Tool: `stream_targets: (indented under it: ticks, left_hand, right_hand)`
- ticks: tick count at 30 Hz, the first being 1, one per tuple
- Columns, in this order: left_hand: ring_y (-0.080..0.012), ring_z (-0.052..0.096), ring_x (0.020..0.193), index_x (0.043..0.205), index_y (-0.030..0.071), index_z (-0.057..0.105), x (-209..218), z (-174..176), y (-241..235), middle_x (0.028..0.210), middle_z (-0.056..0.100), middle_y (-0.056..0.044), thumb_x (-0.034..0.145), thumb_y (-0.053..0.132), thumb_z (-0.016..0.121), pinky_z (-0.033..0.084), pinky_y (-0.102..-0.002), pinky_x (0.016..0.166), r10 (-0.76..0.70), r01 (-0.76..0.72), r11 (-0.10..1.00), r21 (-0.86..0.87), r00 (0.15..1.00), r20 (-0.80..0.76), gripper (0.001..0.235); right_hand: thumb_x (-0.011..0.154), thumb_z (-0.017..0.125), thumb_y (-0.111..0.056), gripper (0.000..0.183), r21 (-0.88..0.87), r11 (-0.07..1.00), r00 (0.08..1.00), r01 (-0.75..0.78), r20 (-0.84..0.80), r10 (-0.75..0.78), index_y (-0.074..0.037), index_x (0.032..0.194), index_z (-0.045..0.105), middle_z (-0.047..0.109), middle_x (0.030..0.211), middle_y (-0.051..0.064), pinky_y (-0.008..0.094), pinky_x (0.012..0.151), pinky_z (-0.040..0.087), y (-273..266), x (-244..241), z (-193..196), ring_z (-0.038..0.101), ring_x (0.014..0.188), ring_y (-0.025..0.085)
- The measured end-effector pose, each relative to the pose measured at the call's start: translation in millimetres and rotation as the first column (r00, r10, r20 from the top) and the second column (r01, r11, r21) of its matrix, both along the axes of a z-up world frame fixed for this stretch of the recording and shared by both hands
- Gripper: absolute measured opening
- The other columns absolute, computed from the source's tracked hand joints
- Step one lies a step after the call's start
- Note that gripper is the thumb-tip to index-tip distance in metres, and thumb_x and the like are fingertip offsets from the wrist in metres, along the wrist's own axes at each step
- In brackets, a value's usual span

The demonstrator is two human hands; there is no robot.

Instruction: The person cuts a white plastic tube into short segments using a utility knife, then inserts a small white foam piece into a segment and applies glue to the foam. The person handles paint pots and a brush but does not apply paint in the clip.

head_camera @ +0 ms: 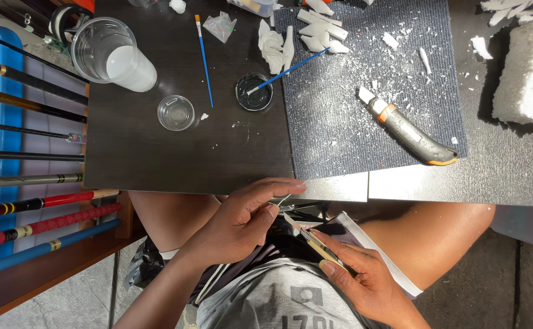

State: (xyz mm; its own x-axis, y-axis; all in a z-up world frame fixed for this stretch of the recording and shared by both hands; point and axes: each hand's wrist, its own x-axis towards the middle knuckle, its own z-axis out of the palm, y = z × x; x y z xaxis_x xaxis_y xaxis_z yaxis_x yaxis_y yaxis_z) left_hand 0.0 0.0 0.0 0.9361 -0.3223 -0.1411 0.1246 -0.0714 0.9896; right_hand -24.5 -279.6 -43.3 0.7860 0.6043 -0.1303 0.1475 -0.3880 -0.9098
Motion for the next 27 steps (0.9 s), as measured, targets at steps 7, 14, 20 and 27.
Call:
stream_targets:
  ticks: [7, 14, 20, 27]
  left_hand:
    - [-0.0051, 0.053, 0.066, 0.140, 0.015, 0.059, 2, -7, -2, 0.147, 0.057, -0.004, 0.098, 0.005, 0.042, 0.047, -0.020, 0.057, -0.018, 0.019, 0.999, 0.025, 0.998, -0.068, 0.047]
    - [-0.0085, 0.058, 0.122, 0.144, 0.014, 0.055, 4, -1, -7, 0.150, 0.055, -0.007, 0.098, 0.002, 0.039, 0.044, -0.020, 0.079, -0.053, 0.052, 0.998, 0.027, 0.998, 0.023, 0.050]
    - [-0.0134, 0.055, 0.136, 0.144, 0.015, 0.055, 3, 2, -10, 0.151, 0.054, -0.008, 0.096, 0.004, 0.037, 0.048, -0.022, 0.088, -0.052, 0.051, 0.998, 0.026, 0.998, 0.029, 0.053]
    - [-0.0139, 0.054, 0.138, 0.144, 0.014, 0.056, 0, 0, -17, 0.152, 0.055, -0.008, 0.095, -0.002, 0.038, 0.048, -0.021, 0.089, -0.028, 0.026, 0.998, 0.053, 0.999, 0.036, 0.055]
  right_hand:
    - [0.099, 0.058, -0.030, 0.048, -0.009, 1.000, 0.999, 0.006, -0.039, -0.006, -0.009, 0.143, 0.060, 0.079, 0.130, 0.002, 0.028, 0.095, 0.056, -6, -1, -1, 0.078, 0.109, 0.014]
    - [0.098, 0.059, -0.030, 0.049, -0.041, 0.997, 0.998, 0.064, -0.016, -0.064, -0.010, 0.143, 0.061, 0.082, 0.120, -0.002, 0.025, 0.088, 0.056, 1, -1, 3, 0.075, 0.097, 0.008]
    - [0.098, 0.062, -0.028, 0.048, -0.012, 0.996, 0.995, 0.092, 0.030, -0.092, -0.009, 0.142, 0.061, 0.074, 0.086, -0.002, 0.024, 0.074, 0.054, 10, -1, 4, 0.067, 0.076, 0.011]
    - [0.097, 0.061, -0.026, 0.047, -0.026, 0.989, 0.989, 0.142, 0.056, -0.141, -0.009, 0.141, 0.061, 0.082, 0.113, 0.001, 0.024, 0.081, 0.057, 12, -4, 2, 0.075, 0.089, 0.012]
